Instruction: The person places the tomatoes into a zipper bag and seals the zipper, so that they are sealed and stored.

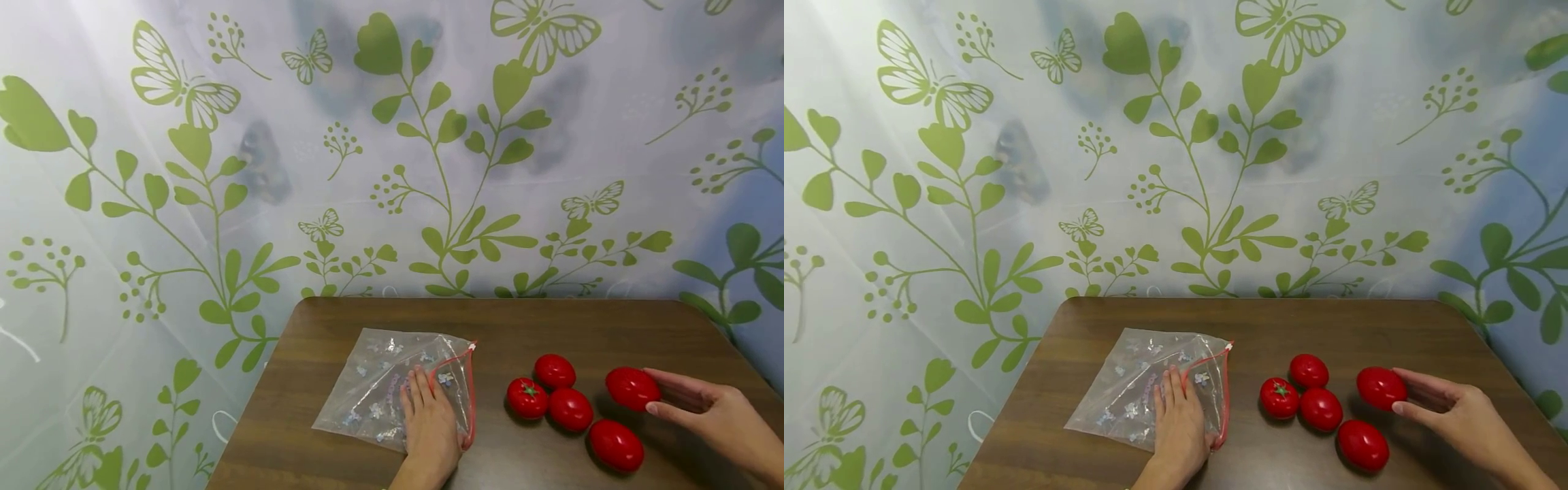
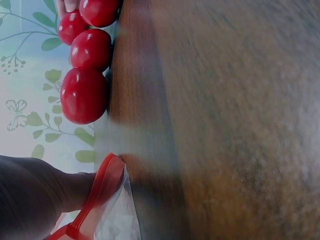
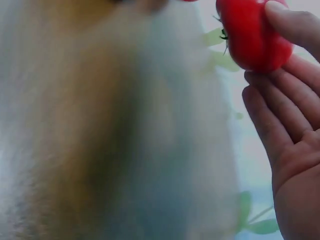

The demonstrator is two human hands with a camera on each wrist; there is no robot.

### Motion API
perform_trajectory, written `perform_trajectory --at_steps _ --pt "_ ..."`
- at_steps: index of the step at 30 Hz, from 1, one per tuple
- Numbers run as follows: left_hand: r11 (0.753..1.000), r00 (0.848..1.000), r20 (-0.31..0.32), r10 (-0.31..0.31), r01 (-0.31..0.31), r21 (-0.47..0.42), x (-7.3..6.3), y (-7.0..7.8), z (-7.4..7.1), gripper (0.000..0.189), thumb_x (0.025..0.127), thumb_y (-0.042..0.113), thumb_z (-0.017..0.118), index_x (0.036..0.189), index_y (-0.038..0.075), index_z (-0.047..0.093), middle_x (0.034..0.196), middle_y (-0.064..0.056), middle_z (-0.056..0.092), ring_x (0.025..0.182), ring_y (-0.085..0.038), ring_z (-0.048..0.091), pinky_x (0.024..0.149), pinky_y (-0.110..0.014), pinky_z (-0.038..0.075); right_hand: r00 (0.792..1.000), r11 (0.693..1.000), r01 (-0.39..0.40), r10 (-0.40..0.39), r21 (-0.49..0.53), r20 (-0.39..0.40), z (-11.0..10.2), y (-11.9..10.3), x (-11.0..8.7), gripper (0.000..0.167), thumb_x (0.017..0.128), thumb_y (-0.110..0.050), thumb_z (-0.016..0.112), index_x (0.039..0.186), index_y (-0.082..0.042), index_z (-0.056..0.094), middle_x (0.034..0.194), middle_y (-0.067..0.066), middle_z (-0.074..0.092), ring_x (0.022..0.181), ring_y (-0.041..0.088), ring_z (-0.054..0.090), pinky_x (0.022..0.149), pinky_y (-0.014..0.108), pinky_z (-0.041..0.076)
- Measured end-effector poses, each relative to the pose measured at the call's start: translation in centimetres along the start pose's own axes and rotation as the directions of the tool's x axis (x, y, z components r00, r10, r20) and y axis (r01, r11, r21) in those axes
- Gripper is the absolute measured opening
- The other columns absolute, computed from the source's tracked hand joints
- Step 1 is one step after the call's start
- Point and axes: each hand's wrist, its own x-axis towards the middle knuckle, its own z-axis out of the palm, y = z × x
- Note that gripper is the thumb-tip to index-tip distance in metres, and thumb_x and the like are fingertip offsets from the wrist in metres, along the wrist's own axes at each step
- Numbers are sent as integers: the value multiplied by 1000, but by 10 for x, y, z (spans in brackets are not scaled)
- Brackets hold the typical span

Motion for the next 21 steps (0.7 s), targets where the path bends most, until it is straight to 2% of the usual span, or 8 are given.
perform_trajectory --at_steps 3,5,7,8,10,13,15,21 --pt "1000 1000 -7 -1 1 4 0 0 0 125 58 57 103 153 -7 54 164 -33 47 155 -45 47 125 -59 41 994 998 57 -54 21 -99 -3 -8 -9 75 93 -32 89 146 13 60 132 3 79 91 -27 54 64 13 58" --pt "1000 1000 -7 -3 4 6 0 0 -1 125 57 57 103 153 -6 54 164 -33 47 155 -45 47 125 -59 41 986 995 89 -81 45 -148 -3 -15 -15 73 92 -28 91 145 13 61 121 -27 72 93 -29 54 64 10 56" --pt "1000 1000 1 -6 6 2 0 0 -1 125 58 57 103 153 -6 54 165 -32 47 156 -45 47 125 -59 40 982 993 97 -84 65 -171 -2 -25 -22 72 91 -25 92 145 12 62 117 -39 60 94 -30 55 65 9 56" --pt "1000 1000 6 -8 8 -3 0 0 -1 125 58 57 103 154 -6 54 165 -32 46 156 -45 46 126 -59 40 982 994 87 -74 69 -171 -1 -31 -24 73 91 -25 91 146 12 61 119 -32 68 94 -30 54 64 9 56" --pt "1000 1000 17 -11 11 -13 0 0 -2 125 58 57 103 154 -6 53 166 -32 46 157 -45 46 126 -59 40 985 996 62 -50 69 -166 3 -44 -29 73 91 -25 91 146 13 60 125 -5 79 93 -29 54 64 11 57" --pt "1000 999 31 -10 11 -22 0 0 -2 126 59 57 103 155 -7 52 166 -33 44 157 -45 44 126 -59 39 989 998 11 -2 65 -147 8 -60 -35 76 92 -28 91 147 13 59 139 39 66 90 -28 53 63 15 59" --pt "1000 999 31 -10 11 -26 -1 0 -2 127 59 57 103 155 -7 52 166 -33 44 157 -45 44 126 -59 39 989 998 5 5 70 -145 12 -68 -40 76 92 -29 91 147 13 59 143 44 60 91 -28 53 63 15 59" --pt "1000 1000 10 -11 11 -26 -1 -2 -2 128 57 58 104 155 -7 53 166 -33 45 156 -45 46 126 -59 40 992 998 -6 13 60 -129 24 -87 -52 78 93 -36 89 151 7 60 142 38 64 94 -30 50 65 11 57"
